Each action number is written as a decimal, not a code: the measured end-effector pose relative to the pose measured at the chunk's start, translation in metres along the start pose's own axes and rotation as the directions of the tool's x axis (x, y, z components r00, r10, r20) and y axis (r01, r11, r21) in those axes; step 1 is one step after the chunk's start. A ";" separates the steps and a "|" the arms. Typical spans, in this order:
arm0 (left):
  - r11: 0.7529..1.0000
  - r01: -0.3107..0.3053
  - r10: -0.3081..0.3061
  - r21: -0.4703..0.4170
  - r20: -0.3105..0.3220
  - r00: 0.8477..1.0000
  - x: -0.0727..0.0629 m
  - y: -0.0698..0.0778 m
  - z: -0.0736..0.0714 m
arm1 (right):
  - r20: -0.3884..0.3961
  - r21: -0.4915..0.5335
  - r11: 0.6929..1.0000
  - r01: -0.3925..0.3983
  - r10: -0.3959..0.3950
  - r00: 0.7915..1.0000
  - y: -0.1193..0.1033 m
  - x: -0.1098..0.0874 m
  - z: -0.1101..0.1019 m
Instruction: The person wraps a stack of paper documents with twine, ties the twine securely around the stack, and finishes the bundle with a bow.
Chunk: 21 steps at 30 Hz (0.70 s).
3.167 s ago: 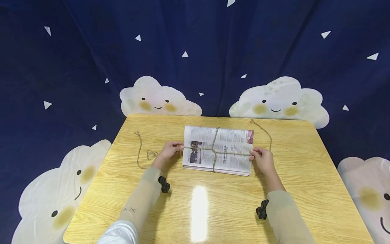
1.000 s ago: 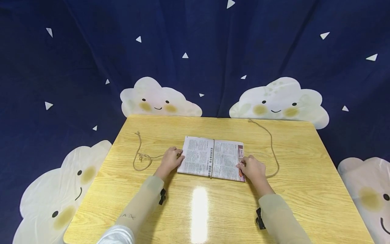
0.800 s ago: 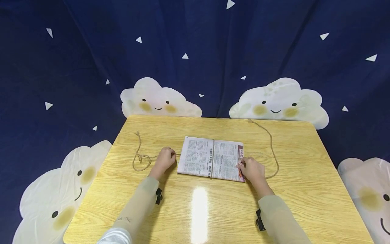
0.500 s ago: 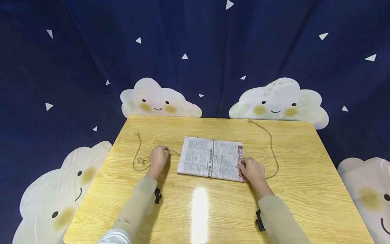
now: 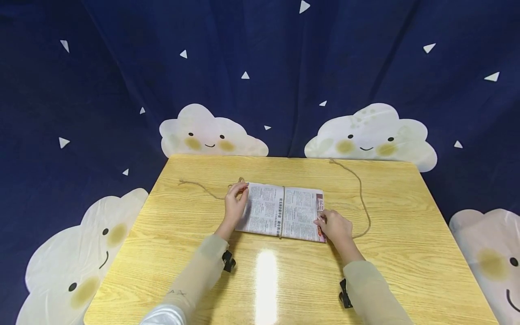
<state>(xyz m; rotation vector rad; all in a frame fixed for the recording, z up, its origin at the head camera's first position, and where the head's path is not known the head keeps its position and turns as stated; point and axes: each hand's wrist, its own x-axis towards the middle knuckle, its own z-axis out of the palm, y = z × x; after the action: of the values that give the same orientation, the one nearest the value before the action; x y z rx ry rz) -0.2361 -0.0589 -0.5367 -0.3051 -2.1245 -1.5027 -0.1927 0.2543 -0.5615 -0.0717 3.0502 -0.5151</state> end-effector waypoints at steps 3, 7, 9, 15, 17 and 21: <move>0.999 -0.042 0.038 0.026 0.147 0.988 -0.006 0.005 0.012 | -0.002 0.004 1.000 -0.007 0.007 1.000 0.000 0.000 0.000; 0.985 -0.133 0.076 0.114 0.401 0.913 -0.020 0.010 0.024 | -0.002 0.006 1.000 -0.016 0.016 1.000 0.000 0.000 0.000; 0.965 -0.201 0.086 0.170 0.517 0.852 -0.027 0.010 0.028 | -0.002 0.007 1.000 -0.016 0.016 1.000 -0.001 0.000 0.000; 0.851 -0.369 -0.036 0.373 0.743 0.669 -0.042 0.005 0.031 | -0.012 0.007 1.000 -0.015 0.015 1.000 -0.001 0.000 0.001; 0.835 -0.380 -0.085 0.398 0.775 0.626 -0.044 0.004 0.029 | -0.015 0.009 1.000 -0.014 0.014 1.000 -0.001 0.000 0.001; 0.848 -0.371 -0.072 0.378 0.776 0.626 -0.041 0.003 0.025 | -0.028 0.011 1.000 -0.011 0.011 1.000 -0.001 0.000 0.002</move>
<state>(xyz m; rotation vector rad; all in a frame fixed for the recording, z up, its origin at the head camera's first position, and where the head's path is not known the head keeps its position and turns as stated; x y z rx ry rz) -0.2066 -0.0304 -0.5622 -1.0649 -2.9522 -0.6523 -0.1921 0.2529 -0.5631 -0.0474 3.0728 -0.5364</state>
